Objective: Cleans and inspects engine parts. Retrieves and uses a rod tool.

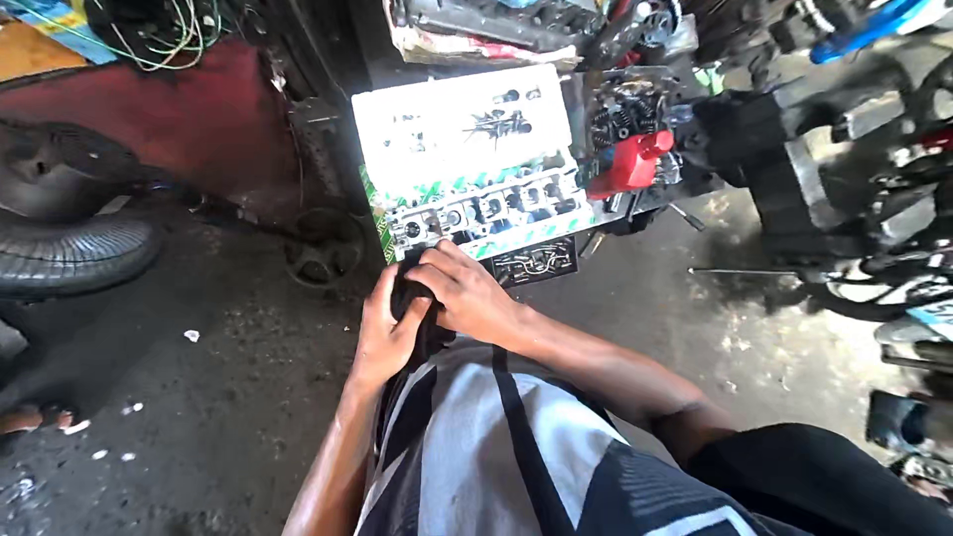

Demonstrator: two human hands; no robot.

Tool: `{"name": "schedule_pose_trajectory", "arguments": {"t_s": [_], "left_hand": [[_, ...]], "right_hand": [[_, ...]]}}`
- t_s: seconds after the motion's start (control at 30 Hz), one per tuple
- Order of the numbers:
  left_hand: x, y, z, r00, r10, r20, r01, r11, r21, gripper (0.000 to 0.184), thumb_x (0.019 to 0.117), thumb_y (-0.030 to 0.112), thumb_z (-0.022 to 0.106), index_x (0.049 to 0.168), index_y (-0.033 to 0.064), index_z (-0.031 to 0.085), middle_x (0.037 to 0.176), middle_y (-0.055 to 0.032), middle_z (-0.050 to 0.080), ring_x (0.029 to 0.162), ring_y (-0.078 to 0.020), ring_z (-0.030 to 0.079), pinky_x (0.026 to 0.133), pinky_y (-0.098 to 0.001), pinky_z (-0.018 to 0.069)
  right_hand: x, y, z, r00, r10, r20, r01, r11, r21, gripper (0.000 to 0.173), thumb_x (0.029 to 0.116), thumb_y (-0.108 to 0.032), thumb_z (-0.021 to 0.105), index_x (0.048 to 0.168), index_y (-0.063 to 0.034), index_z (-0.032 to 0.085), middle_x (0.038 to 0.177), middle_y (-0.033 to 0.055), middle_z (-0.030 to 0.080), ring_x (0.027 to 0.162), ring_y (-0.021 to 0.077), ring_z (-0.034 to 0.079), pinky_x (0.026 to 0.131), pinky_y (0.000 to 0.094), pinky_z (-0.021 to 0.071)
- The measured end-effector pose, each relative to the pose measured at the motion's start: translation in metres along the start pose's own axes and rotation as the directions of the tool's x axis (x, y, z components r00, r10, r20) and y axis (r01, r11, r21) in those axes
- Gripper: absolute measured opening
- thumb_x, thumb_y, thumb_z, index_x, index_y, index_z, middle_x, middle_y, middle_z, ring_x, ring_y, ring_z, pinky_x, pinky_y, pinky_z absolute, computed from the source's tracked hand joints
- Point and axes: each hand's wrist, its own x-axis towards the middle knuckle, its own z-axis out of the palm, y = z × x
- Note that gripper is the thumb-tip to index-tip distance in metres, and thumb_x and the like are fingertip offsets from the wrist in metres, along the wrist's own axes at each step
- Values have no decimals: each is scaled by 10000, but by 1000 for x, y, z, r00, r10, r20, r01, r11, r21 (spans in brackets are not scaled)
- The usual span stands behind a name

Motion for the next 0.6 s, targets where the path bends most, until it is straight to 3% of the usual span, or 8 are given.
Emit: {"name": "schedule_pose_trajectory", "arguments": {"t_s": [0.1, 0.17, 0.27, 0.3, 0.37, 0.47, 0.53, 0.6], "left_hand": [[3, -7, 19, 994, 59, -90, -42, 983, 181, 316, 948, 160, 573, 1183, -30, 663, 948, -56, 731, 884, 7, 680, 824, -198, 563], [4, -11, 32, 984, 120, -134, -80, 959, 273, 348, 992, 222, 511, 1096, -39, 715, 862, -97, 731, 818, -37, 686, 781, -219, 553], [4, -10, 42, 979, 87, -185, -40, 969, 244, 404, 1041, 224, 442, 843, -16, 700, 704, -46, 656, 707, -5, 629, 713, -191, 517], [4, -9, 41, 979, 52, -198, -8, 976, 218, 405, 1048, 212, 441, 826, -20, 688, 691, -25, 636, 696, 25, 609, 701, -170, 506], [0, -6, 29, 961, -78, -264, 131, 973, 190, 390, 1043, 215, 459, 978, -83, 702, 813, -87, 692, 805, 12, 644, 788, -203, 532], [-7, -12, 4, 818, -345, -460, 408, 912, 42, 500, 1065, 267, 440, 1317, -151, 550, 1257, -278, 637, 1195, -134, 620, 1064, -308, 472], [-14, -21, -13, 667, -487, -564, 513, 849, -127, 587, 1078, 315, 448, 1473, -117, 399, 1456, -280, 501, 1350, -179, 515, 1148, -328, 396], [-24, -35, -27, 580, -510, -635, 487, 842, -231, 586, 1083, 318, 457, 1504, -78, 356, 1455, -202, 515, 1301, -105, 539, 1113, -285, 431]], "right_hand": [[-11, 9, -3, 999, 35, -2, -35, 999, 18, 180, 819, -102, 771, 978, -29, 728, 930, 104, 684, 919, 260, 646, 795, 364, 563], [-22, 17, -6, 997, 81, -8, -79, 992, 95, 262, 820, -211, 812, 972, -17, 723, 939, 108, 696, 937, 250, 652, 825, 366, 561], [-43, 32, -12, 989, 145, 26, -146, 939, 311, 331, 793, -252, 847, 975, -6, 722, 970, 106, 710, 986, 200, 642, 889, 328, 535], [-49, 37, -16, 982, 181, 48, -185, 895, 405, 349, 807, -245, 855, 1016, 1, 724, 1003, 106, 715, 1006, 174, 645, 908, 317, 539], [-63, 58, -31, 947, 310, 79, -311, 834, 455, 368, 826, -230, 853, 1077, 2, 715, 1056, 102, 718, 1014, 149, 681, 914, 347, 587], [-81, 123, -56, 851, 523, 49, -524, 840, 142, 423, 871, -278, 819, 1159, -3, 677, 1036, 145, 705, 923, 236, 693, 844, 454, 591], [-85, 165, -57, 797, 604, 27, -601, 796, -67, 432, 910, -253, 793, 1229, 1, 651, 1092, 206, 682, 934, 332, 688, 842, 523, 579], [-76, 191, -50, 766, 639, 68, -623, 765, -161, 396, 906, -131, 768, 1263, -5, 652, 1170, 228, 650, 976, 370, 681, 871, 543, 577]]}}
